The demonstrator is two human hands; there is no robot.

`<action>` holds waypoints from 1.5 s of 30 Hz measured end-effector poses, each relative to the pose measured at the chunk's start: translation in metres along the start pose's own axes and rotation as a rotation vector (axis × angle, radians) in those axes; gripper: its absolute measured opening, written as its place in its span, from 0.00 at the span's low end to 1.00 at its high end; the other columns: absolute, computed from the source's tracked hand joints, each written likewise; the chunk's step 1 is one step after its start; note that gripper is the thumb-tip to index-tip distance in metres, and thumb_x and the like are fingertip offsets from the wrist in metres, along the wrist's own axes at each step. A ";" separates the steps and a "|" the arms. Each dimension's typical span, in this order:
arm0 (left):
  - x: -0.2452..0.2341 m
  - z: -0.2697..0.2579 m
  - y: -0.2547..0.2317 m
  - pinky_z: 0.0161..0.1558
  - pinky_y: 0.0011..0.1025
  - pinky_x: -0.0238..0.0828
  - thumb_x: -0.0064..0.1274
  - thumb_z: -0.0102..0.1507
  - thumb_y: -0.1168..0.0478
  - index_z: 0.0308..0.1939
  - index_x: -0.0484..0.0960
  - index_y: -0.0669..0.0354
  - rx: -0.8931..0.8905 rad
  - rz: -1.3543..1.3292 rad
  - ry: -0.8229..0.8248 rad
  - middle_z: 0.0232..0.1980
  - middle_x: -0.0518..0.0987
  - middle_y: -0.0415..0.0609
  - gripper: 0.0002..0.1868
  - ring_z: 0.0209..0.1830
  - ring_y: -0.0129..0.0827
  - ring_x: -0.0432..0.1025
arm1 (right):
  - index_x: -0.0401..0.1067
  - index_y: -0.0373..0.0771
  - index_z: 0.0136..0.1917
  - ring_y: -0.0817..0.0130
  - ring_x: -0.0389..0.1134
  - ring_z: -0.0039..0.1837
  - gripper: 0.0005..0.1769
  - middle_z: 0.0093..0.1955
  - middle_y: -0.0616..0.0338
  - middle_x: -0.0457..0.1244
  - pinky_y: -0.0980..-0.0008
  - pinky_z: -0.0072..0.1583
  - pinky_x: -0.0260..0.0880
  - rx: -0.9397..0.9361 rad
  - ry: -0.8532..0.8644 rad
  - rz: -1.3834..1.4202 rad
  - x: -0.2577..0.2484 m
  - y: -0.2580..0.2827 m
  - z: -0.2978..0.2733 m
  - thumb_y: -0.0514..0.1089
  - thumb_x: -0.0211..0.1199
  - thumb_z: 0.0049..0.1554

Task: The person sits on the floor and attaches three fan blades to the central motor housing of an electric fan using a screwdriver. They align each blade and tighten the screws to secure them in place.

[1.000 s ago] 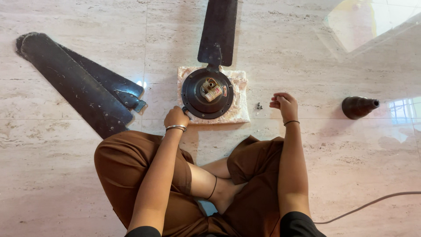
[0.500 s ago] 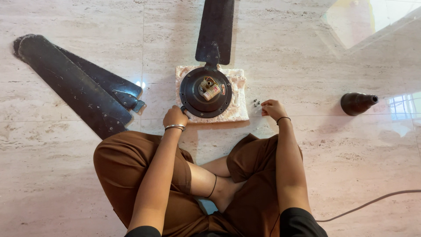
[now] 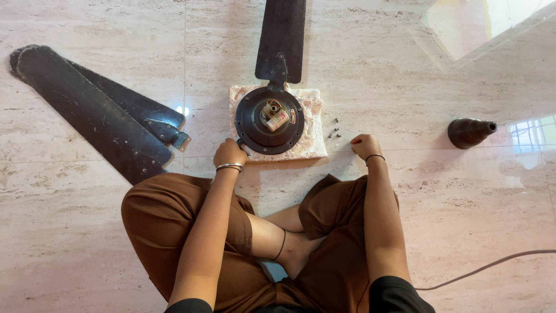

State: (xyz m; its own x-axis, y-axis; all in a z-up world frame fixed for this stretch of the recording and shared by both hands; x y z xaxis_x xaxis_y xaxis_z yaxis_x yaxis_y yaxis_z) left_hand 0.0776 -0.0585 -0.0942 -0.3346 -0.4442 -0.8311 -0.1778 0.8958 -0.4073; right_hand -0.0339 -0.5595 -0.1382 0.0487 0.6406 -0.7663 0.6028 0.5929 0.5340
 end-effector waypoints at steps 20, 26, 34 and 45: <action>-0.007 -0.008 -0.005 0.44 0.48 0.77 0.54 0.66 0.53 0.48 0.79 0.67 -0.003 -0.016 0.006 0.45 0.83 0.64 0.18 0.47 0.56 0.79 | 0.78 0.30 0.42 0.38 0.72 0.51 0.08 0.47 0.33 0.69 0.50 0.54 0.75 -0.248 -0.116 -0.533 0.059 0.098 -0.029 0.32 0.60 0.49; -0.004 -0.008 -0.004 0.44 0.48 0.79 0.54 0.65 0.56 0.48 0.79 0.67 -0.007 -0.018 0.015 0.45 0.83 0.64 0.16 0.46 0.55 0.80 | 0.78 0.27 0.40 0.38 0.72 0.49 0.09 0.45 0.31 0.68 0.53 0.53 0.76 -0.140 -0.169 -0.440 0.049 0.085 -0.025 0.34 0.61 0.46; -0.002 -0.008 -0.003 0.45 0.49 0.77 0.54 0.65 0.54 0.48 0.77 0.68 0.011 -0.039 -0.025 0.45 0.83 0.65 0.18 0.47 0.57 0.79 | 0.77 0.28 0.37 0.38 0.72 0.49 0.08 0.45 0.31 0.68 0.53 0.52 0.75 -0.121 -0.212 -0.433 0.051 0.079 -0.018 0.35 0.62 0.43; -0.005 -0.008 -0.004 0.46 0.49 0.77 0.54 0.64 0.55 0.47 0.79 0.66 0.000 -0.040 -0.031 0.46 0.83 0.64 0.16 0.48 0.57 0.79 | 0.79 0.29 0.41 0.64 0.71 0.38 0.10 0.35 0.51 0.69 0.68 0.42 0.73 -0.083 0.144 0.210 0.022 0.120 -0.050 0.40 0.65 0.52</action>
State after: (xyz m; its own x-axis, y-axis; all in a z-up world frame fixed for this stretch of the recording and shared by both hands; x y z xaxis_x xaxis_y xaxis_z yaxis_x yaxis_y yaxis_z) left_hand 0.0727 -0.0596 -0.0856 -0.2986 -0.4795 -0.8251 -0.1902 0.8772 -0.4409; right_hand -0.0008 -0.4500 -0.0731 0.0488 0.8132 -0.5799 0.5236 0.4737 0.7082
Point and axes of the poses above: each hand's wrist, its own z-axis towards the middle knuckle, its own x-axis out of the palm, y = z × x, the point moved 8 cm from there along z, towards the middle knuckle
